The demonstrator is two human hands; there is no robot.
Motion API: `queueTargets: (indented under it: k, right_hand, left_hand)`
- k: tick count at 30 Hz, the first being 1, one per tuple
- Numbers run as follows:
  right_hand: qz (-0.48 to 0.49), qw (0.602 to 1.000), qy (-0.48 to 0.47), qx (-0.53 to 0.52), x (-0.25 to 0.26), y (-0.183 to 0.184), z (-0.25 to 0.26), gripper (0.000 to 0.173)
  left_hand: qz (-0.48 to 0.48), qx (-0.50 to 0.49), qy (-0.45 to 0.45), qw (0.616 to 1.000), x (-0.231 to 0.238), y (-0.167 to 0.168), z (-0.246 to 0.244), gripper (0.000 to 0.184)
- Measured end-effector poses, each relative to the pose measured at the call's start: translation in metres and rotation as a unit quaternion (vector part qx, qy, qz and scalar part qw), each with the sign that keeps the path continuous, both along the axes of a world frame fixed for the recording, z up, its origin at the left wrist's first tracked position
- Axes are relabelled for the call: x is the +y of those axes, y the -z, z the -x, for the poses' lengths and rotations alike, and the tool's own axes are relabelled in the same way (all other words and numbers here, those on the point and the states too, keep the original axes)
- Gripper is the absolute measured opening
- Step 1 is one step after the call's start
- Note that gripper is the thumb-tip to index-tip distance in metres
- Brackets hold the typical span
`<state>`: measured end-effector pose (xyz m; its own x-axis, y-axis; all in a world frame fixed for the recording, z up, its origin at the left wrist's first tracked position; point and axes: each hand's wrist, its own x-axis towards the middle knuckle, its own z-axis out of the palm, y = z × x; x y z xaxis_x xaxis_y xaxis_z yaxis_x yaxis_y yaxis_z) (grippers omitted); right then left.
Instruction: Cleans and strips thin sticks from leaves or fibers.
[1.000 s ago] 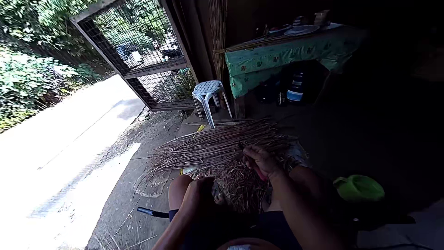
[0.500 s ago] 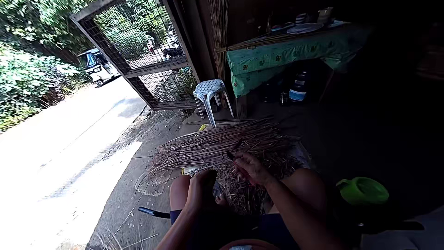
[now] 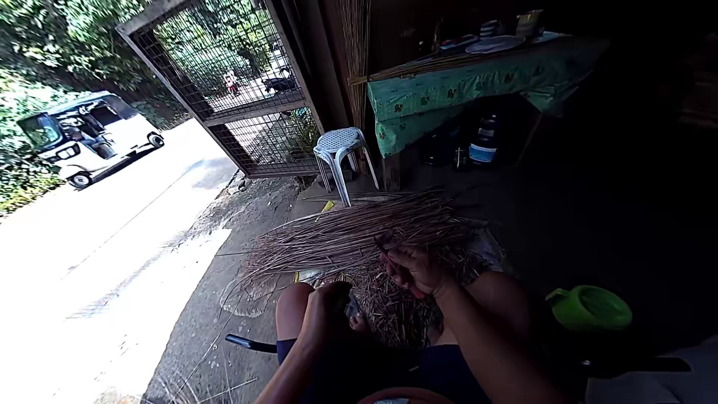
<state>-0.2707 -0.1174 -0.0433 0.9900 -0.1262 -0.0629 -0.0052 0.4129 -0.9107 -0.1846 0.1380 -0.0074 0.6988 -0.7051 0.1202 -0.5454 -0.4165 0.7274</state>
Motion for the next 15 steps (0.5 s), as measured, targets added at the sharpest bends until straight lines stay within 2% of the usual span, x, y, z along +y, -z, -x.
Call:
queueTargets:
  k: [4,8,15]
  right_hand:
    - [0.093,0.995,-0.024,-0.024,0.011,0.001,0.001,0.023]
    - [0.12,0.992,0.033,-0.03,0.004,0.0,-0.001,0.023]
    - [0.15,0.981,0.12,-0.034,-0.018,0.001,-0.009,0.022]
  left_hand:
    - [0.031,0.035,0.02,0.999,-0.003,-0.002,-0.001,0.024]
    - [0.06,0.098,0.04,0.993,0.0,-0.01,0.001,0.023]
    - [0.035,0.108,0.04,0.993,0.004,-0.016,0.002,0.02]
